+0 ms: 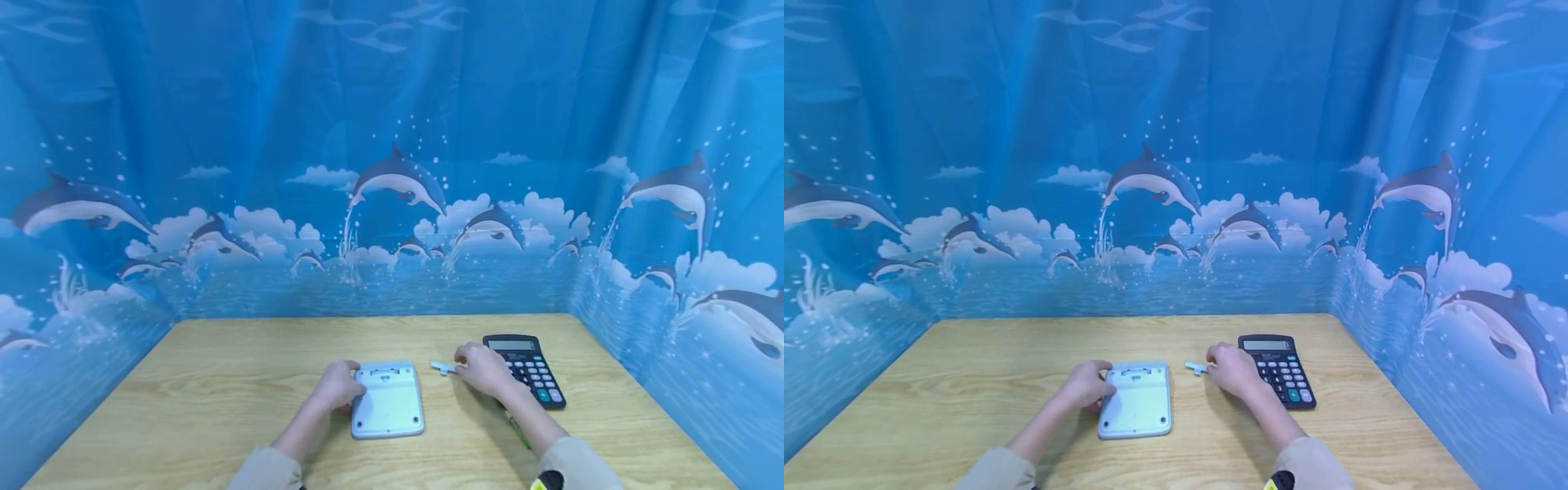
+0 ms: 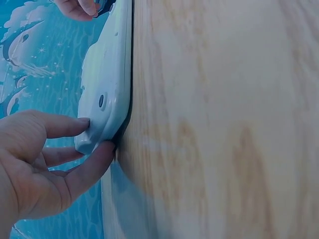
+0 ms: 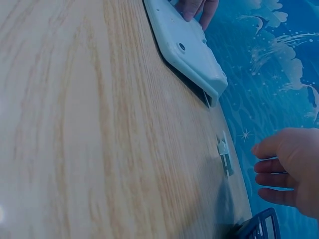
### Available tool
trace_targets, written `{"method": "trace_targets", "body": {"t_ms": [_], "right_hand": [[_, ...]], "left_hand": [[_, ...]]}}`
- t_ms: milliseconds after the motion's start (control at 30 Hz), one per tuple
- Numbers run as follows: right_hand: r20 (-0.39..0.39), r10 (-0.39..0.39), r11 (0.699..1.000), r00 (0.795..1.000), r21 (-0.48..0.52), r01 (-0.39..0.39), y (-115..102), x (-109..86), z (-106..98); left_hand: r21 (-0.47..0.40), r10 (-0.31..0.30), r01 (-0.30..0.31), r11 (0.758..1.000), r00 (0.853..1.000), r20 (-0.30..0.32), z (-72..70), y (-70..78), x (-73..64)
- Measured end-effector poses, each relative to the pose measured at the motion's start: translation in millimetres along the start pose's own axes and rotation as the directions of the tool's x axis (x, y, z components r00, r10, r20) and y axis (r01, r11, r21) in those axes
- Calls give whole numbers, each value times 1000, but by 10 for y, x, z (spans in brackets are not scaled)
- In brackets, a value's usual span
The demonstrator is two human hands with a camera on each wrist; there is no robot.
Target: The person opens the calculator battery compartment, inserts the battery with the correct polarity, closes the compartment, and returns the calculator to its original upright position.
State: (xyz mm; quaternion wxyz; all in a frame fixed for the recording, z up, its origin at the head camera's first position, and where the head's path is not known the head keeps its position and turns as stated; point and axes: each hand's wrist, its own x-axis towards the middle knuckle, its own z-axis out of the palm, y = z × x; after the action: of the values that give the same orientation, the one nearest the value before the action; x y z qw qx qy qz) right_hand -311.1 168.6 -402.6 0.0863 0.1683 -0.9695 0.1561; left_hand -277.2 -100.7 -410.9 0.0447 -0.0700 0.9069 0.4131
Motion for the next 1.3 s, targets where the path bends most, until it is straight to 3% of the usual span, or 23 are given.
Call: {"method": "trace_targets", "body": {"t_ms": [267,567,900,1133,1300], "right_hand": [[20,19,1000,1000,22,-20,17,-86,-72],[20,22,1000,1000,6,-22,55,-180,-179],[35,17,1000,999,15,-17,158,-327,-206],[94,25,1000,995,0,-25,185,-391,-248],[89,22,1000,996,-24,-20,183,-439,-275]], "left_hand": [[-31,1,-1,1000,1000,-2,-5,-15,-25],[7,13,-13,1000,1000,7,-17,3,-49],[30,-35,34,999,999,14,5,48,-82],[18,5,-6,1000,1000,10,8,28,-85],[29,6,-7,1000,1000,14,7,32,-86]]}}
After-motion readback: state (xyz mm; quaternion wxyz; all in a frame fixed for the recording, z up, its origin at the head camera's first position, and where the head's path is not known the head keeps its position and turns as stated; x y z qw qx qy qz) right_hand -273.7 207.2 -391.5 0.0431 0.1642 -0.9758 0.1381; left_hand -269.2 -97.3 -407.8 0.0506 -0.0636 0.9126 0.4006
